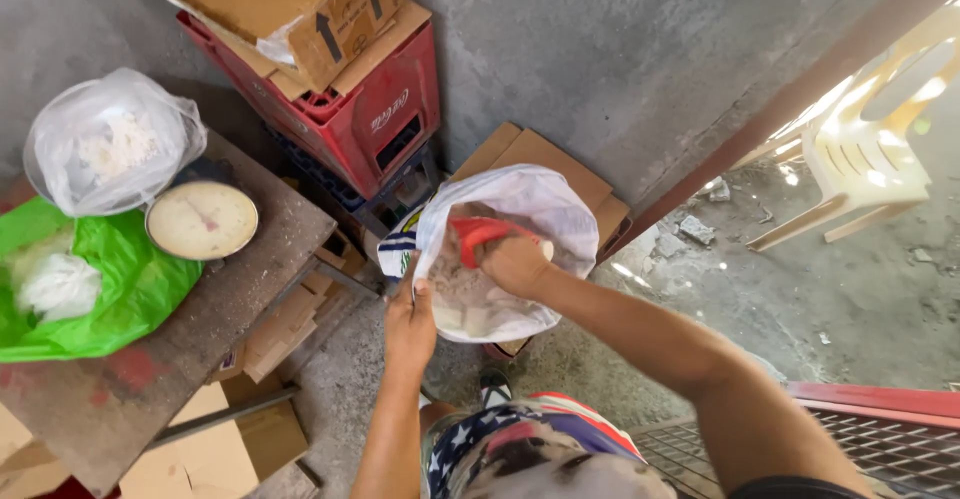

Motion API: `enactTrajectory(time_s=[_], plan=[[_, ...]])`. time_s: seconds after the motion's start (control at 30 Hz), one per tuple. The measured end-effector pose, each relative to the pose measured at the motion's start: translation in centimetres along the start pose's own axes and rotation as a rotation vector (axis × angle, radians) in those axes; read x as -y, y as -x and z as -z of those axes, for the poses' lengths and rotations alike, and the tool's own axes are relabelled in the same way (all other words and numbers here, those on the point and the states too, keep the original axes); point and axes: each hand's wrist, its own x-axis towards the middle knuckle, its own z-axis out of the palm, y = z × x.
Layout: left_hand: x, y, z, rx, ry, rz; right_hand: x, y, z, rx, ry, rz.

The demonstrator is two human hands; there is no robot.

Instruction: Scooping white powder from a large bag into smaller plastic bags, weighing them, and tying them shut.

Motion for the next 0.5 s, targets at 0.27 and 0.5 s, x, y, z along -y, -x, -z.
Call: enactTrajectory(time_s=[0.27, 0.5], plan=[[-1.0, 1.1, -0.6, -0.011, -0.043, -0.005, -0.1, -2.0, 5.0, 0.388, -0.07, -0.135], [-0.8, 2.8, 0.2, 0.054, -0.123, 0.034, -1.1, -0.4, 3.2, 0.465, -0.175, -0.364]])
